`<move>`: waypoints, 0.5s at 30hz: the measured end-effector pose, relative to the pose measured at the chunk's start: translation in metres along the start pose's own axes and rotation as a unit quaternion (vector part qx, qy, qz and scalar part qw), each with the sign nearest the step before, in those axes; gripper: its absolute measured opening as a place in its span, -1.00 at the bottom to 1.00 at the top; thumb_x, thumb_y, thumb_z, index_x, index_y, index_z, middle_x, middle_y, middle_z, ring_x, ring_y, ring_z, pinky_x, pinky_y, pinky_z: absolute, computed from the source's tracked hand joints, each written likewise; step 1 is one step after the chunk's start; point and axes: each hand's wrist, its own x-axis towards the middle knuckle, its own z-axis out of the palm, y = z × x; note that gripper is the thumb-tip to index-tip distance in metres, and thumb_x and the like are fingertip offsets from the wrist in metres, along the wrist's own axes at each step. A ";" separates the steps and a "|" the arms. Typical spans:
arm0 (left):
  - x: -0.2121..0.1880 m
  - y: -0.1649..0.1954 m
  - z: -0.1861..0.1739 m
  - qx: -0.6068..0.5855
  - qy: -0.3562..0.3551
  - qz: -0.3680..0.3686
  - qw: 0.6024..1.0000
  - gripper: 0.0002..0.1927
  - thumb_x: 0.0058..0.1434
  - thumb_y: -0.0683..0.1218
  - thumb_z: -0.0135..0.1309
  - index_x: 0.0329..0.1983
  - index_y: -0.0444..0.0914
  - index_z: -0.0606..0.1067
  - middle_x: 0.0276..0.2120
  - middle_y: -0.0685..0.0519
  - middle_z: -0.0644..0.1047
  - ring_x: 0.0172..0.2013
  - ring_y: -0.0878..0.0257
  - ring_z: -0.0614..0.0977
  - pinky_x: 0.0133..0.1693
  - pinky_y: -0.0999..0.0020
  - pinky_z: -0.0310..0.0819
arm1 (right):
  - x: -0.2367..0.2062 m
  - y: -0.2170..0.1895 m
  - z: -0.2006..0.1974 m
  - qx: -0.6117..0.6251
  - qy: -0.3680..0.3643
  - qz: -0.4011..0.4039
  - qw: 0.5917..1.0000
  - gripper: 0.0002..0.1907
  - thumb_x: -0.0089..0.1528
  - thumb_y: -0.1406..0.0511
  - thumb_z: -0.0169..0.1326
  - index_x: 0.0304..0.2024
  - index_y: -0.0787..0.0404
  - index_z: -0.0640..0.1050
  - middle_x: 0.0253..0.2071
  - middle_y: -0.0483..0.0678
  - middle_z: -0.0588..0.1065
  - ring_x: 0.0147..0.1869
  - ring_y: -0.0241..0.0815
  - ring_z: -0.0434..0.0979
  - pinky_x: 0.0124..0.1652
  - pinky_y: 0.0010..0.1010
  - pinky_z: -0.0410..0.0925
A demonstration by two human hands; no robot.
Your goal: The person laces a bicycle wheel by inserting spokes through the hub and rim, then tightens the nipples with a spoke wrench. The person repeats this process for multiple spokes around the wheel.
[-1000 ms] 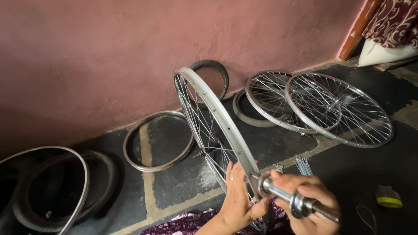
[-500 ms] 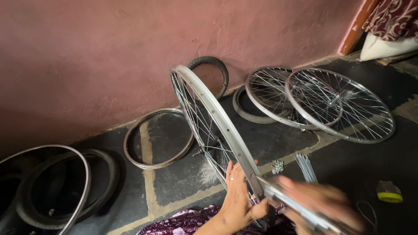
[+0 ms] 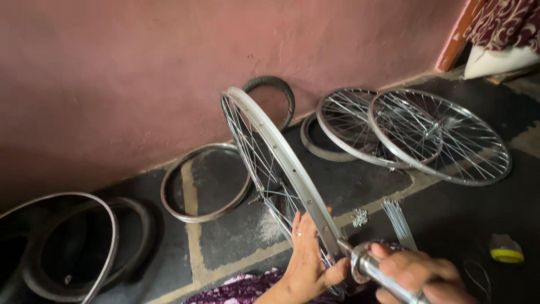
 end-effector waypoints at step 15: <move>0.001 0.003 -0.005 -0.031 -0.018 -0.011 0.999 0.00 0.21 0.17 0.27 0.53 -0.33 0.06 0.47 -0.23 0.18 0.54 -0.18 0.13 0.49 -0.25 -0.39 | -0.028 0.021 -0.004 -0.091 0.070 0.024 0.993 -0.45 0.15 0.58 0.19 0.15 0.14 0.41 0.06 0.13 0.49 0.19 0.04 0.62 0.13 -0.01 0.52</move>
